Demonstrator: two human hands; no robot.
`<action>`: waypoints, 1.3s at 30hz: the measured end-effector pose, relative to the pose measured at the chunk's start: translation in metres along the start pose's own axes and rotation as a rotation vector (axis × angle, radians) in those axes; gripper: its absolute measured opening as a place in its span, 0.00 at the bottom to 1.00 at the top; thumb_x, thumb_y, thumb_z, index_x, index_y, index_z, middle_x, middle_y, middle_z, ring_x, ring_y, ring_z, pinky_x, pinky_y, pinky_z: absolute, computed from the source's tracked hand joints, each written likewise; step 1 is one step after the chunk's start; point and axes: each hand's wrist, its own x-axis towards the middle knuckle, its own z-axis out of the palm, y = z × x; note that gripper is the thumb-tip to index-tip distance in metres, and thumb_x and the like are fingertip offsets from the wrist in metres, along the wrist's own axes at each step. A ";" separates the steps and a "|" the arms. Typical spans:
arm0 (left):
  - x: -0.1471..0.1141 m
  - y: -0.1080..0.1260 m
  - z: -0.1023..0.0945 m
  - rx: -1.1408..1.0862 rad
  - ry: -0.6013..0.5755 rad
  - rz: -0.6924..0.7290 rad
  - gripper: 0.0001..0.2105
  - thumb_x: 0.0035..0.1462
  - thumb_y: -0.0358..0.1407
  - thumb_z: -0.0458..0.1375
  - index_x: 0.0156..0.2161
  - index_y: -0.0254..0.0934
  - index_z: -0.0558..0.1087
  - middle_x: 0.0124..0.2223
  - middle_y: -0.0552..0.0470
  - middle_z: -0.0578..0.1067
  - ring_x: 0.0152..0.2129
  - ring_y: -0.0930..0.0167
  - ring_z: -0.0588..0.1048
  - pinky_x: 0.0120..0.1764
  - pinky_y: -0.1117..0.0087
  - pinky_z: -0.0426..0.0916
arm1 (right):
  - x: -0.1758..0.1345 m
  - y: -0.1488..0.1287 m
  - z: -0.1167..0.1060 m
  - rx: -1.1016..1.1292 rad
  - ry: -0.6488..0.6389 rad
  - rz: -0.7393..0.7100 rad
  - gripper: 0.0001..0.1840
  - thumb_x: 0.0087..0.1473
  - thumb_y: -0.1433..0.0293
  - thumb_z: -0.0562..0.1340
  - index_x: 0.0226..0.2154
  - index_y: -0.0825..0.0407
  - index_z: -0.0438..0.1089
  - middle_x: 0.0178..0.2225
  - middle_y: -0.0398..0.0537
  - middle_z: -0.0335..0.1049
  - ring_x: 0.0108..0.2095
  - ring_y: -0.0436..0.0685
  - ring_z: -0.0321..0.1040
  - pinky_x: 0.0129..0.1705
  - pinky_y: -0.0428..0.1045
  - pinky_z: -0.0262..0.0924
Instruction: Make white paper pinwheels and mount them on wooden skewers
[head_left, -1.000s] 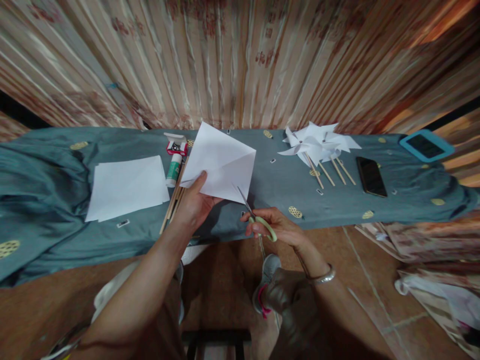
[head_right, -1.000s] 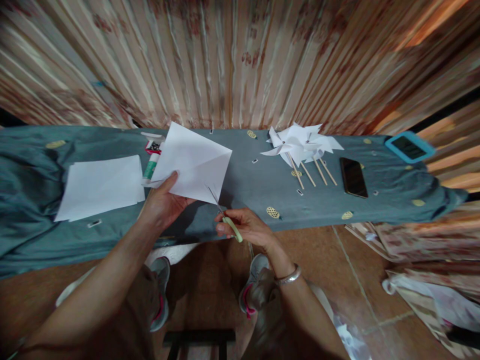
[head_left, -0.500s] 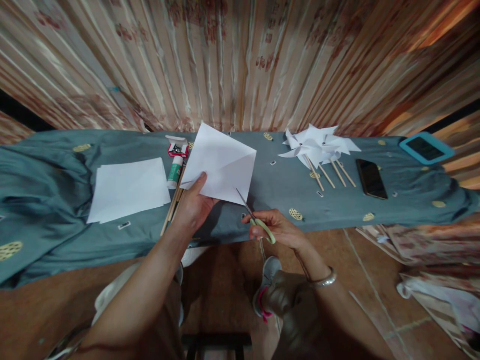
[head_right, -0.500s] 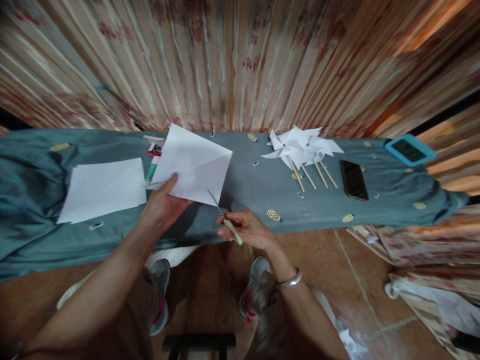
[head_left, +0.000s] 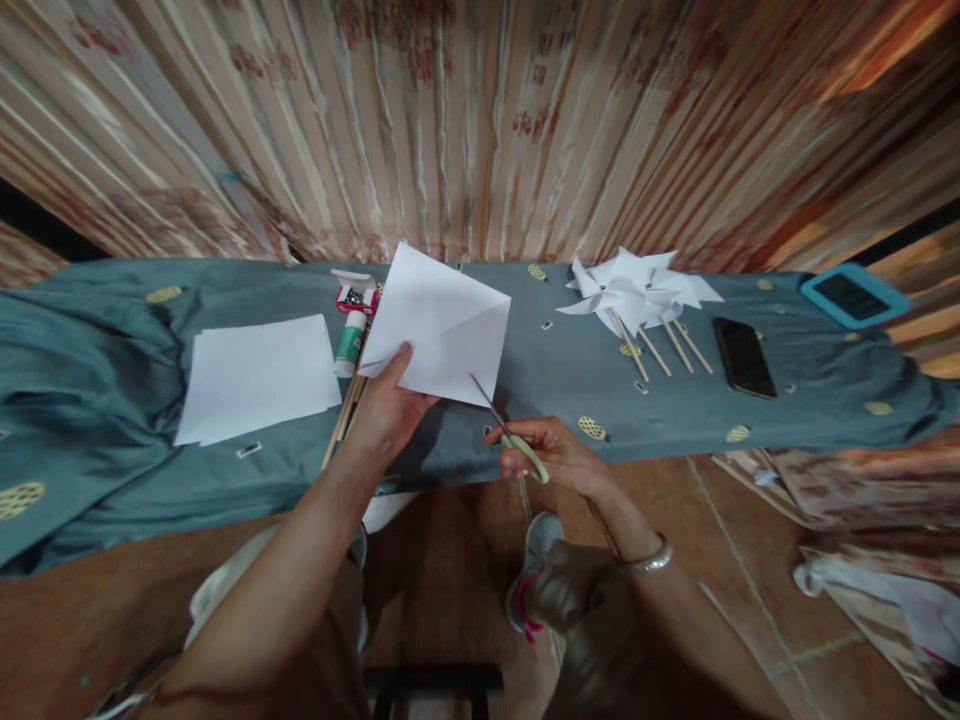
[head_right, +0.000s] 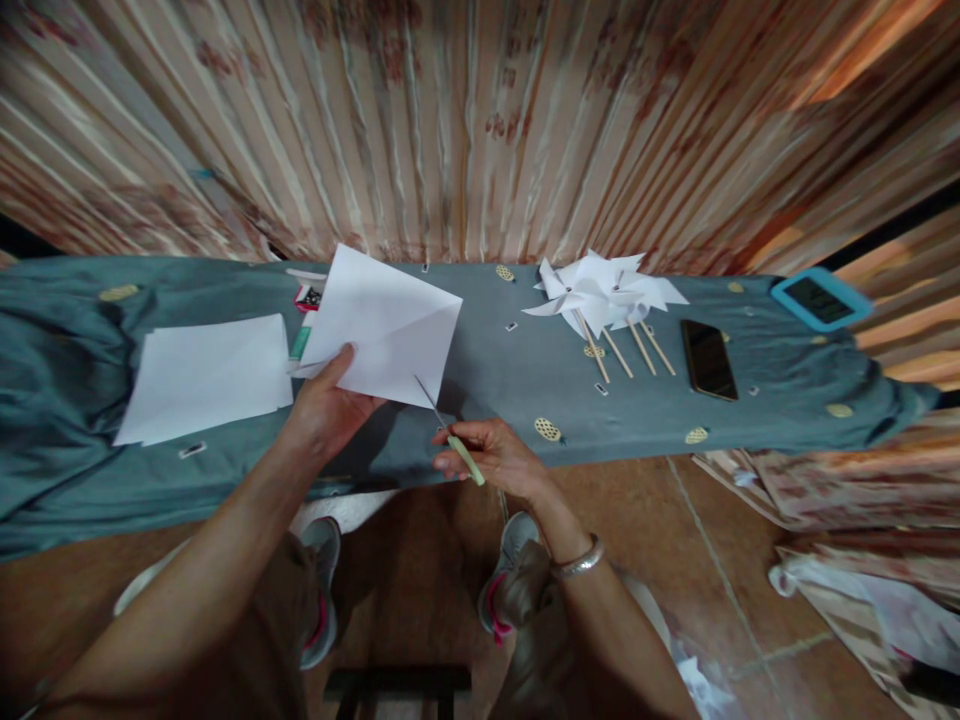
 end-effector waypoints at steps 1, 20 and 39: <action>0.000 0.000 0.000 0.002 0.000 0.001 0.14 0.62 0.30 0.53 0.52 0.38 0.71 0.43 0.50 0.80 0.42 0.68 0.78 0.50 0.62 0.73 | 0.000 -0.001 0.000 -0.008 0.002 -0.003 0.29 0.35 0.51 0.74 0.35 0.55 0.75 0.20 0.38 0.70 0.20 0.44 0.63 0.23 0.43 0.62; -0.005 -0.006 0.002 0.021 -0.062 -0.055 0.14 0.60 0.29 0.56 0.51 0.36 0.72 0.42 0.49 0.80 0.44 0.66 0.78 0.47 0.65 0.74 | 0.000 0.002 0.000 -0.046 0.040 0.004 0.28 0.35 0.51 0.74 0.35 0.53 0.75 0.21 0.37 0.69 0.22 0.45 0.66 0.26 0.42 0.63; -0.001 -0.012 0.000 0.055 -0.091 -0.033 0.15 0.58 0.32 0.58 0.51 0.35 0.71 0.47 0.46 0.79 0.47 0.63 0.76 0.49 0.61 0.72 | 0.002 0.001 0.003 0.025 0.092 -0.015 0.24 0.32 0.55 0.76 0.30 0.53 0.74 0.18 0.36 0.69 0.18 0.44 0.63 0.23 0.42 0.60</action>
